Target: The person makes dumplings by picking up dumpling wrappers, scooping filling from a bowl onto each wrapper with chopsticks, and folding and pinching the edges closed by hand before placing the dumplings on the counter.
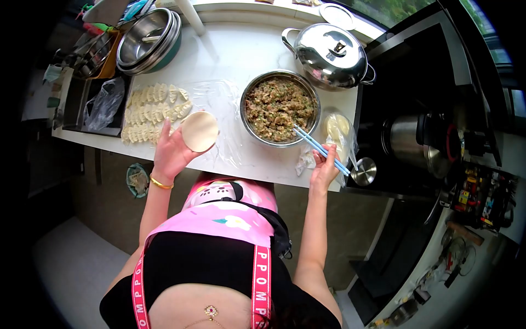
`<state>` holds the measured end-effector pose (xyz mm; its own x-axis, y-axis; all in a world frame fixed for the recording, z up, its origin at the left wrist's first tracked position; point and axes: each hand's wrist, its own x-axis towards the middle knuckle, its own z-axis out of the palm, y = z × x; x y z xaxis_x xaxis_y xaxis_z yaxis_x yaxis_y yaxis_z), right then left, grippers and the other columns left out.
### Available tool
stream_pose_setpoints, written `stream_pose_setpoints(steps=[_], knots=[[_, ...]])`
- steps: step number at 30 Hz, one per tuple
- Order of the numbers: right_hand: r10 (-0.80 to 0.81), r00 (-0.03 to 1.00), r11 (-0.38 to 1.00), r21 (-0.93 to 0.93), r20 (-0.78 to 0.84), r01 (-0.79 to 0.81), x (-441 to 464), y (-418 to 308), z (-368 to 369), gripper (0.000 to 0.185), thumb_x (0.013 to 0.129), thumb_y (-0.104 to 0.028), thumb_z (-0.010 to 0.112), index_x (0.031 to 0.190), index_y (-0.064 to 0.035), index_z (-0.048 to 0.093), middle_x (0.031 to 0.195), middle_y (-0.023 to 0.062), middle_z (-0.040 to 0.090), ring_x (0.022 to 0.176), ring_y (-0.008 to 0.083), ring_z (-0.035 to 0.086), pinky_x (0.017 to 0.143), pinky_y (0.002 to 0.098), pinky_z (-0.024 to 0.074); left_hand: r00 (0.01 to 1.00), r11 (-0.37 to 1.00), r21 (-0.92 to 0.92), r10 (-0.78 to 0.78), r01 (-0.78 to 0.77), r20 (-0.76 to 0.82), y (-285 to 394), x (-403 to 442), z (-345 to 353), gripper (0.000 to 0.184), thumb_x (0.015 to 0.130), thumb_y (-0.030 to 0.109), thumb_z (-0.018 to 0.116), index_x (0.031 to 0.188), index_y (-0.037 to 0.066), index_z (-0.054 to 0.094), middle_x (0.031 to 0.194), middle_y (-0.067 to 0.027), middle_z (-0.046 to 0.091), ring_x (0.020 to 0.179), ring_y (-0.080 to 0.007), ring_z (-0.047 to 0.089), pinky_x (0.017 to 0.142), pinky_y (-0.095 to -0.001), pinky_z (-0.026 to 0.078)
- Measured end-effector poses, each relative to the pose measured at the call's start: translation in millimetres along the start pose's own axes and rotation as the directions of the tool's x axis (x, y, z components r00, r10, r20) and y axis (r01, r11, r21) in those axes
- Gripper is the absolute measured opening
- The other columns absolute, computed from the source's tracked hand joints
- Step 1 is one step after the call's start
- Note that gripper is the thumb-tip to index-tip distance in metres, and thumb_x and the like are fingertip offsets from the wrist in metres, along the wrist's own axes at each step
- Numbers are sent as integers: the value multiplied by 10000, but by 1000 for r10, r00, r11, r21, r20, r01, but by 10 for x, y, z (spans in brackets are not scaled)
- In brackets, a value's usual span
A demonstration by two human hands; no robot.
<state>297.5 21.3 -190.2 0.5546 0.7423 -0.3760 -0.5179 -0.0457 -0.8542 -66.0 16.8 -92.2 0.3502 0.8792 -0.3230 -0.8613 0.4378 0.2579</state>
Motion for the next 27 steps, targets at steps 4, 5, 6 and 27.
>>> stream_pose_setpoints(steps=[4, 5, 6, 27], knots=[[5, 998, 999, 32, 58, -7, -43, -378, 86, 304, 956, -275, 600, 851, 10, 621, 759, 94, 653, 566, 128, 621, 526, 201, 549, 998, 998, 33, -58, 59, -17, -72, 173, 54, 775, 980, 600, 273, 1454, -14, 285, 1473, -197, 361, 1359, -358, 366, 1119, -523, 306], [17, 998, 999, 50, 61, -20, -39, -482, 119, 312, 959, -280, 595, 843, 8, 620, 752, 92, 643, 561, 120, 601, 519, 198, 530, 999, 998, 37, -43, 44, -23, -89, 208, 72, 775, 980, 600, 273, 1454, -14, 285, 1473, -197, 361, 1359, -358, 366, 1119, -523, 306], [15, 996, 999, 40, 85, -19, -75, -615, 186, 322, 962, -287, 589, 839, 9, 618, 742, 89, 637, 548, 118, 585, 505, 199, 513, 996, 996, 33, -87, 86, 16, -110, 248, 93, 779, 978, 608, 261, 1455, -7, 288, 1467, -195, 370, 1355, -356, 373, 1118, -521, 309], [22, 321, 467, -293, 947, 834, -1286, -1787, 1917, 65, 841, -8, 671, 794, 36, 673, 662, 69, 601, 525, 114, 617, 471, 217, 429, 989, 997, 3, -80, 80, 121, -567, 233, 541, 795, 975, 636, 165, 1484, 33, 258, 1472, -120, 361, 1351, -258, 369, 1131, -436, 296]])
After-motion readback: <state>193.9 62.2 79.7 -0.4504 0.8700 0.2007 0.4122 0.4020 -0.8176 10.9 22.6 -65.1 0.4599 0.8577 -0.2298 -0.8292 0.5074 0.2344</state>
